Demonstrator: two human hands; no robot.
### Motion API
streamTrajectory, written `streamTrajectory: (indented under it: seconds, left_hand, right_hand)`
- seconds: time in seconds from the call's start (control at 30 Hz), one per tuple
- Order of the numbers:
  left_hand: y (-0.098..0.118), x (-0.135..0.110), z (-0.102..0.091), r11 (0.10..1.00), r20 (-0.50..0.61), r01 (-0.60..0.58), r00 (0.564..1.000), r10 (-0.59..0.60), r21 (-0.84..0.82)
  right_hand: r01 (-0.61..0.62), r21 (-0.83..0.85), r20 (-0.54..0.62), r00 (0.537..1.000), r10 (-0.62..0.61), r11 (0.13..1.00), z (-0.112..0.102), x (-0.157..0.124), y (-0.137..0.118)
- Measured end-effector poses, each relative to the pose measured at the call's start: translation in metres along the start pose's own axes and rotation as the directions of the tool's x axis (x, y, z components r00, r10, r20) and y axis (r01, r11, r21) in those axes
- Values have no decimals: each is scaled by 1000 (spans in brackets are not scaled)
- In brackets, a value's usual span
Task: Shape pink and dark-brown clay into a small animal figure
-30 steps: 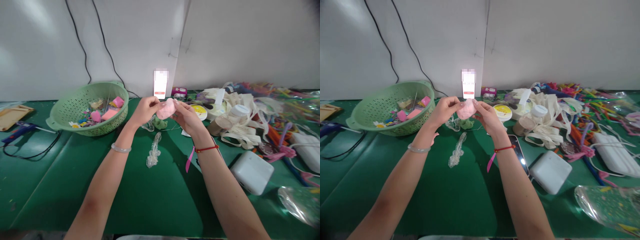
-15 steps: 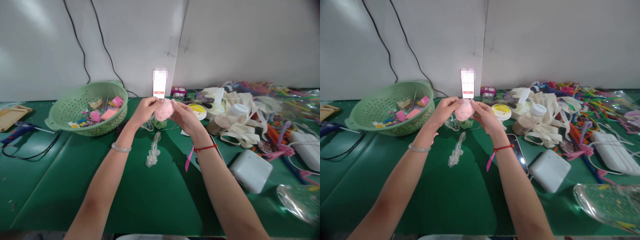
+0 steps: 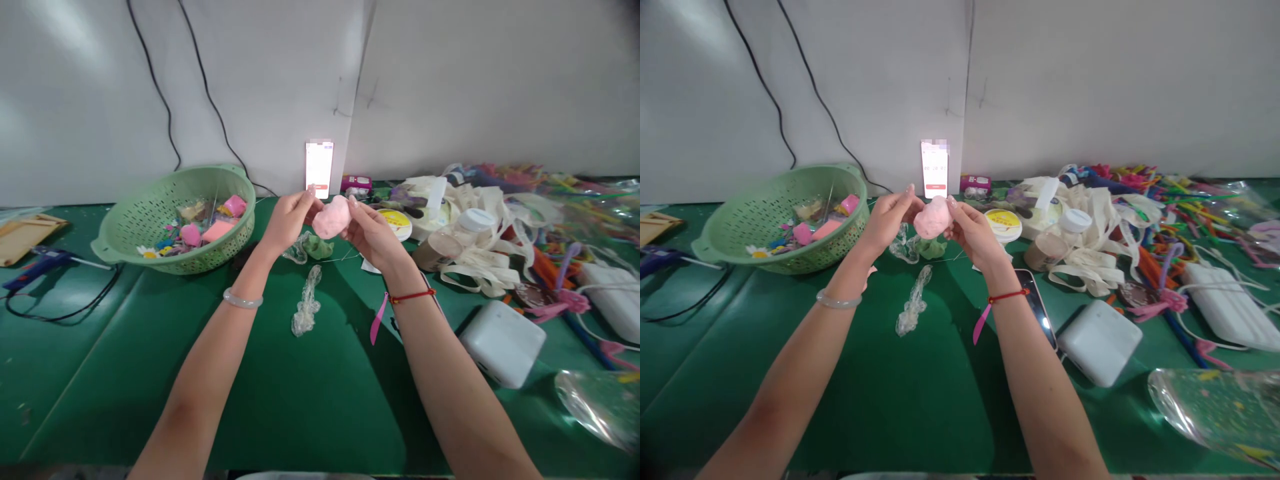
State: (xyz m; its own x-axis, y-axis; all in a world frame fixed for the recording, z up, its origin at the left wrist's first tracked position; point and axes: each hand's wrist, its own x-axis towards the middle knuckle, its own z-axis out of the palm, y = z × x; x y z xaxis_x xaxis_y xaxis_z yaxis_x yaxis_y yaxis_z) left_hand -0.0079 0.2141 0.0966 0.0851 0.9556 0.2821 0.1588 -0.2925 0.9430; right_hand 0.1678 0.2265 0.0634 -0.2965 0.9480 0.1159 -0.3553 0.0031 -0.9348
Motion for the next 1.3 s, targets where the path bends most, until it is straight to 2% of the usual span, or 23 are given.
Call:
streamTrajectory:
  seconds: [0.2,0.4,0.53,0.8,1.0,1.3]
  left_hand:
    - [10,-4,-12,967,75,-130,990,116,218]
    - [12,-5,-9,913,91,-210,978,190,350]
    - [11,-6,-7,905,65,-208,978,198,370]
    - [9,-7,-2,892,6,-171,983,185,419]
    - [15,-11,-4,897,111,-186,982,154,402]
    - [13,-10,-1,921,183,-178,976,119,346]
  right_hand:
    - [-29,100,-54,998,34,995,2,2,-1]
    - [-32,92,-76,996,39,995,2,3,0]
    - [-72,133,-70,994,82,988,3,3,1]
    - [-45,74,-63,997,50,996,7,0,1]
    - [-45,58,-54,997,48,997,10,-2,0]
    - [-3,-62,-117,993,-4,998,10,-2,2]
